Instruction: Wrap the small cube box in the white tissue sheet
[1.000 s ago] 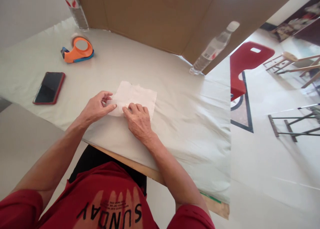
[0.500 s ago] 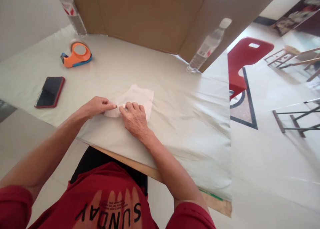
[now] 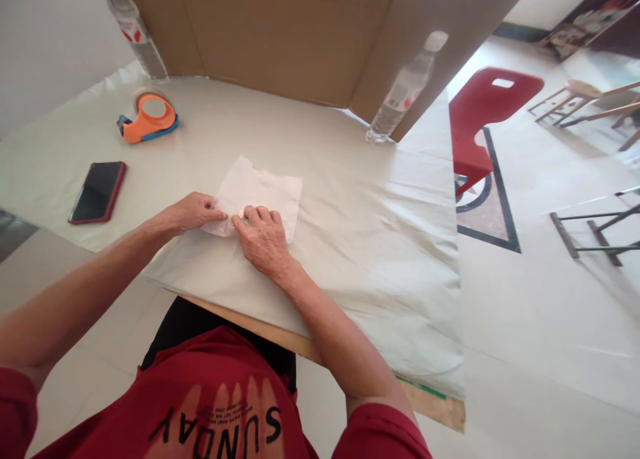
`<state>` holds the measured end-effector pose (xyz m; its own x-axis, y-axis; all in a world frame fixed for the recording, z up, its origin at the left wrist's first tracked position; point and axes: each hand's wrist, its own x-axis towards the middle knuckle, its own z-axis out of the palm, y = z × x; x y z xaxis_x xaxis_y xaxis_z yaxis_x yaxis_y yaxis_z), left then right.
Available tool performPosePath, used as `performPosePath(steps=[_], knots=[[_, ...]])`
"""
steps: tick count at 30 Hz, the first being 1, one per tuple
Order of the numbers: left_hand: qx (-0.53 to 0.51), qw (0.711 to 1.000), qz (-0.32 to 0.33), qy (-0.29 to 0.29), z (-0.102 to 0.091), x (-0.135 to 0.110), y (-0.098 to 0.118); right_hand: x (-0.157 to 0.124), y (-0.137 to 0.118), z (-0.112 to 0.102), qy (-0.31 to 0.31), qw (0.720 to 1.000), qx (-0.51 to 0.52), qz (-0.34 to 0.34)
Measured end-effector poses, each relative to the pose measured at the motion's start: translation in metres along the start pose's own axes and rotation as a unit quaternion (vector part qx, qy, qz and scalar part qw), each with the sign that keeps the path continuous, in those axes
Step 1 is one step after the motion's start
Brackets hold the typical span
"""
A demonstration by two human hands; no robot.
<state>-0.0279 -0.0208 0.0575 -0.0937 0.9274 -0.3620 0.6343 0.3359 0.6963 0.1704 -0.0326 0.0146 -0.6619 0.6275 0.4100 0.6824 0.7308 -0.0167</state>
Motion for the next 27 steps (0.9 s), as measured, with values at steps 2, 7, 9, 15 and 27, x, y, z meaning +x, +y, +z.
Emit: performPosePath(steps=[2, 7, 9, 15, 27], knots=[[-0.003, 1.0, 0.005, 0.024, 0.004, 0.0, 0.0, 0.0, 0.0, 0.0, 0.003, 1.0, 0.0, -0.002], [-0.127, 0.991, -0.05, 0.008, 0.013, -0.001, 0.008, 0.002, -0.002, -0.003, -0.011, 1.0, -0.001, -0.002], [-0.18, 0.982, -0.062, -0.007, 0.015, 0.0, 0.012, 0.003, -0.003, -0.004, -0.012, 1.0, -0.001, -0.001], [-0.24, 0.969, -0.061, -0.018, 0.019, 0.0, 0.016, 0.003, -0.003, -0.009, -0.01, 1.0, 0.003, -0.008], [-0.092, 0.99, 0.083, -0.07, 0.007, -0.027, 0.032, 0.004, 0.004, -0.022, -0.016, 0.99, 0.14, 0.017]])
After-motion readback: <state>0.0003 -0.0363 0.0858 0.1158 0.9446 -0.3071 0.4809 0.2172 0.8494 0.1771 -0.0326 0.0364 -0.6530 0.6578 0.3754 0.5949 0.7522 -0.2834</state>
